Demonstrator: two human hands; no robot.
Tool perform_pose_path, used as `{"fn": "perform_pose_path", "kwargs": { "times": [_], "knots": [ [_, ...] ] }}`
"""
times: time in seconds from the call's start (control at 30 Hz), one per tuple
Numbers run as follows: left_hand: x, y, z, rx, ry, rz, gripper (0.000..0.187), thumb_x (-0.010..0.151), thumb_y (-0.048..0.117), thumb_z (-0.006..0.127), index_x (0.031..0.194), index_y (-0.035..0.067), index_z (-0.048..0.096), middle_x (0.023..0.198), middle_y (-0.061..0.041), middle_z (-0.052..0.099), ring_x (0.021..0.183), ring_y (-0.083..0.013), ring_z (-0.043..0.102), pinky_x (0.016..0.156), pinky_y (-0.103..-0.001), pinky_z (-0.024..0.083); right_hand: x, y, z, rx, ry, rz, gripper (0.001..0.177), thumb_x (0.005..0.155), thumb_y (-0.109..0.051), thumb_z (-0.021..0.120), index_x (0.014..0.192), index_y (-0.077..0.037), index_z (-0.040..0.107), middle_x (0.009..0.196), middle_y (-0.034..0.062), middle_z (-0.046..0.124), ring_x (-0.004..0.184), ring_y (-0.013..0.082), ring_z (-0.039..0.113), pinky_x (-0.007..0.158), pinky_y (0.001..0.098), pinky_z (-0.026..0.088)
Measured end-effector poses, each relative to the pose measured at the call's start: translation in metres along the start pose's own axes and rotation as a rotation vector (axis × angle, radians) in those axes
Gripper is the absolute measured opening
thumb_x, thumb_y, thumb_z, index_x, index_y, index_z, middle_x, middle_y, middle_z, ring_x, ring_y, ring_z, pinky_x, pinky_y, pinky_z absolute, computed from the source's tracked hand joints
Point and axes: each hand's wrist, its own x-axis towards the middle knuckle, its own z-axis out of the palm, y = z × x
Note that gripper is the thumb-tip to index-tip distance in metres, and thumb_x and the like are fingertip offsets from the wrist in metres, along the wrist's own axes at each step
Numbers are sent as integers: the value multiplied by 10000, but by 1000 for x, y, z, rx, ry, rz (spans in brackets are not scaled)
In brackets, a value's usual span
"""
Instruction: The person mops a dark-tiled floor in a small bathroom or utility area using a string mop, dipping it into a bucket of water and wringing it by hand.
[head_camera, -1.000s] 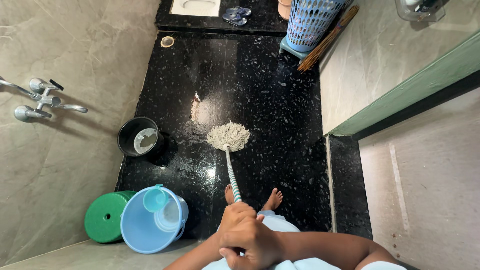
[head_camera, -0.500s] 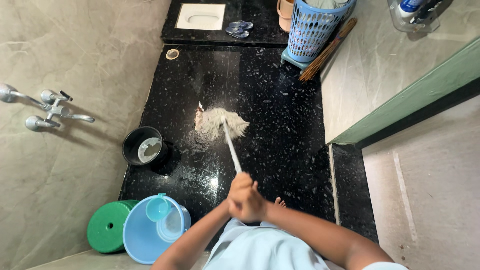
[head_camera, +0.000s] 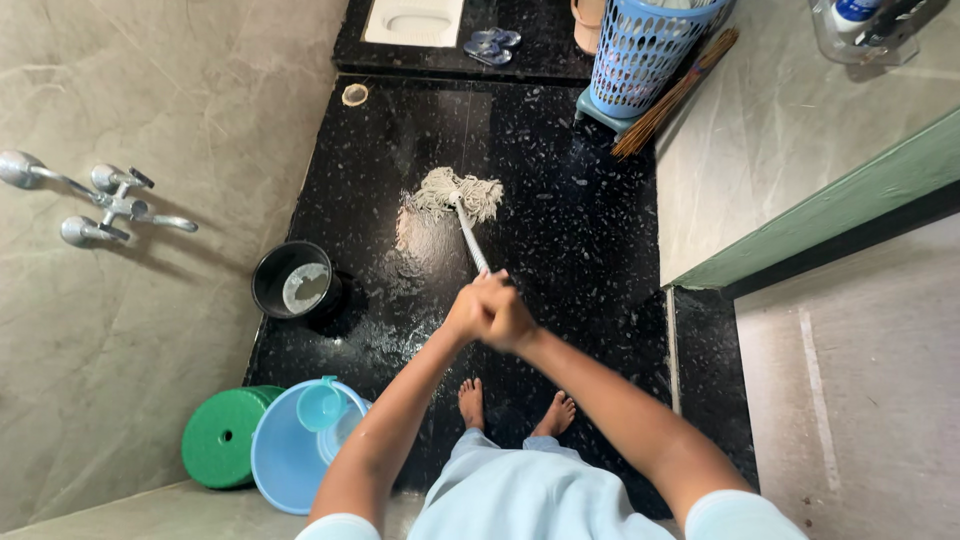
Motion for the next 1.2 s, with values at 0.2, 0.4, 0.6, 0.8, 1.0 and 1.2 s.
{"fn": "perform_pose_path", "kwargs": {
  "times": [0.2, 0.4, 0.6, 0.8, 1.0, 1.2],
  "knots": [
    [-29, 97, -5, -80, -2, -100, 427, 843, 238, 802, 642, 94, 454, 645, -47, 472, 615, -264, 458, 589, -405, 354, -42, -120, -6, 80, -131, 42, 248, 848, -65, 634, 618, -20, 554, 559, 73, 546, 514, 192, 527, 517, 354, 461],
    [-18, 201, -38, -137, -13, -206, 403, 834, 217, 781, 640, 83, 454, 657, -51, 456, 629, -258, 424, 595, -401, 316, -35, -211, -45, 283, -248, -51, 148, 767, -49, 656, 653, -35, 561, 588, 62, 516, 574, 204, 494, 651, 369, 436],
    [-15, 265, -70, -256, -240, -397, 216, 816, 207, 710, 747, 98, 537, 778, -54, 497, 760, -247, 504, 705, -382, 390, -46, -226, -53, 554, -374, -187, 89, 733, -29, 597, 794, 2, 653, 697, 86, 607, 625, 230, 575, 678, 380, 445],
    [-19, 247, -112, -1085, -308, -694, 490, 864, 237, 611, 1271, 1, 478, 1147, -105, 569, 1142, -222, 562, 1015, -347, 429, -51, -205, -48, 507, -502, -154, 59, 721, -82, 574, 742, -32, 597, 652, 82, 564, 579, 259, 556, 633, 410, 448],
    [-69, 190, -51, -1264, 67, -802, 491, 1013, 392, 287, 1116, 10, 579, 988, -66, 608, 973, -165, 572, 944, -315, 467, -50, -182, -27, 555, -465, -151, 175, 740, -170, 569, 639, -60, 479, 594, 93, 483, 545, 286, 502, 608, 410, 429],
    [-136, 151, 16, -1106, 328, -670, 531, 1185, 393, 269, 824, 67, 484, 821, 1, 505, 776, -125, 473, 727, -292, 447, -64, -154, -5, 450, -442, -252, 178, 708, -166, 567, 614, -65, 455, 605, 105, 507, 553, 298, 510, 621, 430, 452]
  ]
}}
